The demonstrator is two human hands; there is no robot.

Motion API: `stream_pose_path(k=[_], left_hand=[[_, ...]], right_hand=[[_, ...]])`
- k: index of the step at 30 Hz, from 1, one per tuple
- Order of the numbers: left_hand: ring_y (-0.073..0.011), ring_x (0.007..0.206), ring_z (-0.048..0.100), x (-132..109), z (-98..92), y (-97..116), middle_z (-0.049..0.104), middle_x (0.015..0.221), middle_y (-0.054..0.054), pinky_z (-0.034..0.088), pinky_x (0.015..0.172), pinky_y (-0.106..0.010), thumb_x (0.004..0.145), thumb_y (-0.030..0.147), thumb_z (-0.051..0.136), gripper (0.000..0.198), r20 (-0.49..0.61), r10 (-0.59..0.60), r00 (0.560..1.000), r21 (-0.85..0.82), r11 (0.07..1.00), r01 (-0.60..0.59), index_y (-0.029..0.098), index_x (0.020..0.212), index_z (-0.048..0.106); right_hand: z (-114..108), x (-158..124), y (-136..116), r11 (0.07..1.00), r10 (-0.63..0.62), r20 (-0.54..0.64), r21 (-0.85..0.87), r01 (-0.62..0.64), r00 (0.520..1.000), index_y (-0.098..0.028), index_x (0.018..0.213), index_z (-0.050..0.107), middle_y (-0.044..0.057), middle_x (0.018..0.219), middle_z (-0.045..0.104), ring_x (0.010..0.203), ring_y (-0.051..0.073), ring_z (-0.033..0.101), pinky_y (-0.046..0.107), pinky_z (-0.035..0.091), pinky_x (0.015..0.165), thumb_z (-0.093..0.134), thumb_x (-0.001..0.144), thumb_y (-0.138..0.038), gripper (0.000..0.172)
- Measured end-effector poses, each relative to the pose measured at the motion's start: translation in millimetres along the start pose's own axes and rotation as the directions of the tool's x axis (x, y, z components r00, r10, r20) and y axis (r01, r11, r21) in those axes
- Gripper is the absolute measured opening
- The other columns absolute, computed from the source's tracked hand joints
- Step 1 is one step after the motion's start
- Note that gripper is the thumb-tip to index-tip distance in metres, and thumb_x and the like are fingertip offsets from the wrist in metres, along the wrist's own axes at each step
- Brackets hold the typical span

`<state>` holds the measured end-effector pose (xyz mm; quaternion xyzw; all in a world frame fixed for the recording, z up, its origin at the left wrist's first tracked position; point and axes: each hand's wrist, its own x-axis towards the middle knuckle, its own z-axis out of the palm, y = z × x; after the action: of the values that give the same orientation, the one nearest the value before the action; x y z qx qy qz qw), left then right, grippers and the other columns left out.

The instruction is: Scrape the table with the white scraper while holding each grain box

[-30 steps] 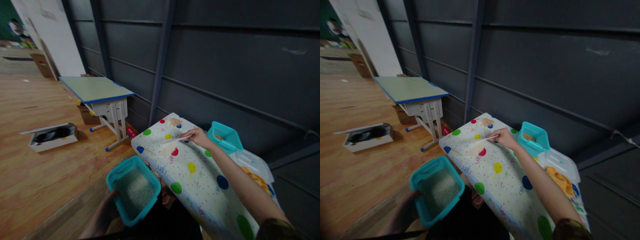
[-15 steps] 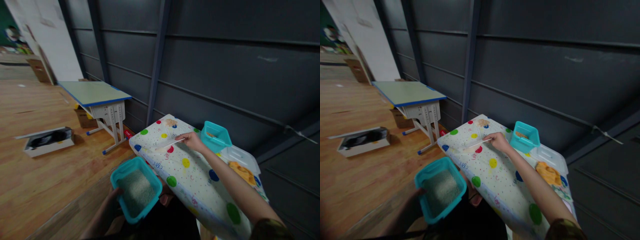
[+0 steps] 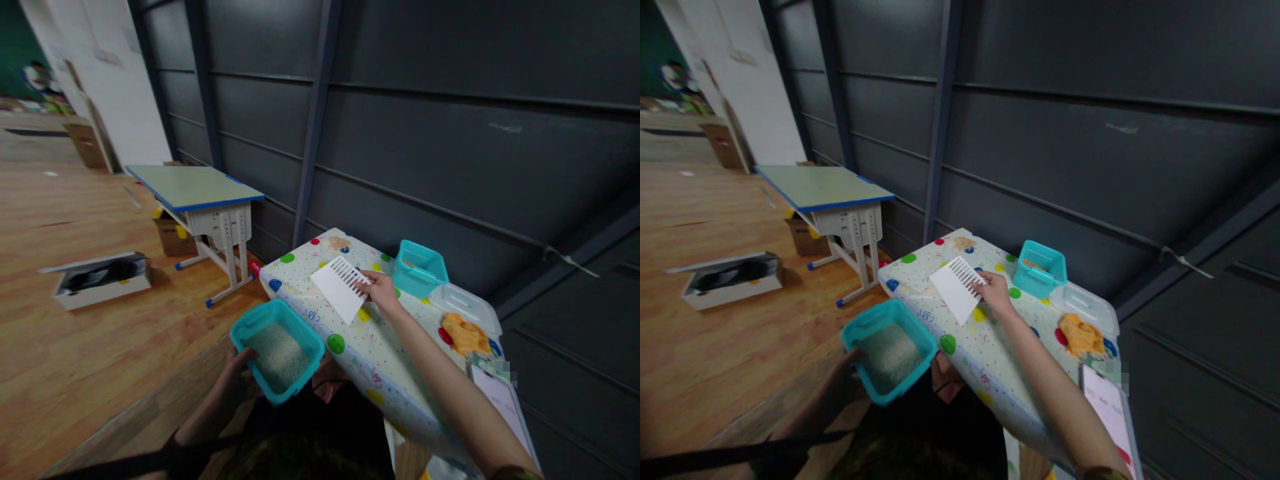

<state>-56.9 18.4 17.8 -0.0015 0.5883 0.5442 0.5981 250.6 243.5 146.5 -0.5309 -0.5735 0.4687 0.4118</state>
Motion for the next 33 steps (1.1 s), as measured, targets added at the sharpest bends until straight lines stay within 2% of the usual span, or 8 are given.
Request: stream_pose_path(k=[4, 9, 13, 18, 23, 27, 30, 33], left_hand=[[-0.0256, 0.064, 0.076, 5, 3.4, 0, 0.065, 0.095, 0.002, 0.064, 0.054, -0.035, 0.098, 0.032, 0.080, 0.049, 0.009, 0.153, 0.988, 0.108, 0.982, -0.154, 0.035, 0.141, 0.058], [-0.0265, 0.067, 0.075, 9, 7.0, 6, 0.067, 0.101, -0.001, 0.066, 0.056, -0.038, 0.100, 0.036, 0.077, 0.047, 0.035, 0.208, 0.978, 0.156, 0.965, -0.211, 0.034, 0.142, 0.057], [-0.0236, 0.063, 0.073, 11, 10.9, 13, 0.064, 0.099, 0.001, 0.062, 0.054, -0.033, 0.102, 0.035, 0.077, 0.042, 0.046, 0.197, 0.979, 0.156, 0.967, -0.202, 0.034, 0.139, 0.058], [-0.0279, 0.064, 0.077, 11, 18.6, 25, 0.066, 0.097, 0.000, 0.065, 0.055, -0.038, 0.100, 0.030, 0.073, 0.038, 0.033, 0.115, 0.993, 0.168, 0.979, -0.119, 0.035, 0.134, 0.056], [-0.0267, 0.061, 0.075, 21, 18.1, 29, 0.067, 0.094, 0.001, 0.063, 0.055, -0.036, 0.102, 0.030, 0.069, 0.034, 0.026, 0.065, 0.998, 0.174, 0.982, -0.069, 0.034, 0.134, 0.057], [-0.0296, 0.065, 0.079, 33, 12.1, 26, 0.068, 0.097, 0.001, 0.068, 0.060, -0.042, 0.101, 0.029, 0.074, 0.047, 0.055, 0.067, 0.996, 0.173, 0.982, -0.076, 0.035, 0.143, 0.057], [-0.0305, 0.068, 0.080, 34, 10.5, 23, 0.070, 0.100, 0.000, 0.070, 0.063, -0.044, 0.101, 0.030, 0.075, 0.052, 0.067, 0.078, 0.995, 0.173, 0.981, -0.088, 0.035, 0.150, 0.056], [-0.0280, 0.067, 0.078, 26, 13.2, 23, 0.070, 0.099, 0.001, 0.067, 0.062, -0.040, 0.102, 0.032, 0.075, 0.051, 0.066, 0.097, 0.993, 0.172, 0.979, -0.107, 0.034, 0.149, 0.056]], right_hand=[[7, -6, 4, 1.000, 0.023, 0.024, 0.015, -0.024, 0.999, -0.021, 0.105, 0.096, 0.004, 0.082, 0.090, 0.069, 0.026, 0.081, 0.032, 0.063, 0.059, 0.087, 0.066, -0.020, 0.040], [10, 0, -3, 1.000, 0.016, 0.054, -0.011, -0.015, 0.998, -0.020, 0.106, 0.098, 0.004, 0.081, 0.089, 0.066, 0.023, 0.078, 0.029, 0.059, 0.057, 0.086, 0.069, -0.018, 0.039], [14, 5, -5, 0.999, -0.017, 0.067, -0.050, 0.021, 0.998, -0.020, 0.108, 0.098, 0.003, 0.078, 0.088, 0.063, 0.021, 0.074, 0.027, 0.055, 0.056, 0.086, 0.071, -0.019, 0.039], [19, 8, -3, 0.998, -0.024, 0.132, -0.054, 0.032, 0.991, -0.018, 0.113, 0.100, 0.004, 0.081, 0.089, 0.065, 0.021, 0.075, 0.028, 0.057, 0.059, 0.086, 0.069, -0.020, 0.046], [22, 12, -5, 0.999, -0.022, 0.104, -0.027, 0.025, 0.994, -0.020, 0.106, 0.099, 0.003, 0.081, 0.089, 0.066, 0.021, 0.075, 0.029, 0.058, 0.060, 0.084, 0.066, -0.022, 0.043], [28, 6, 0, 0.999, -0.043, 0.177, -0.019, 0.047, 0.983, -0.021, 0.102, 0.099, 0.002, 0.077, 0.086, 0.065, 0.021, 0.072, 0.029, 0.054, 0.058, 0.088, 0.064, -0.028, 0.040], [29, -1, 4, 0.999, -0.054, 0.265, 0.006, 0.054, 0.963, -0.021, 0.107, 0.101, 0.004, 0.081, 0.089, 0.067, 0.022, 0.073, 0.029, 0.053, 0.058, 0.094, 0.063, -0.033, 0.046], [27, -4, 5, 0.999, -0.040, 0.257, 0.041, 0.031, 0.966, -0.019, 0.113, 0.101, 0.007, 0.086, 0.091, 0.067, 0.022, 0.074, 0.029, 0.051, 0.058, 0.099, 0.062, -0.035, 0.053]])
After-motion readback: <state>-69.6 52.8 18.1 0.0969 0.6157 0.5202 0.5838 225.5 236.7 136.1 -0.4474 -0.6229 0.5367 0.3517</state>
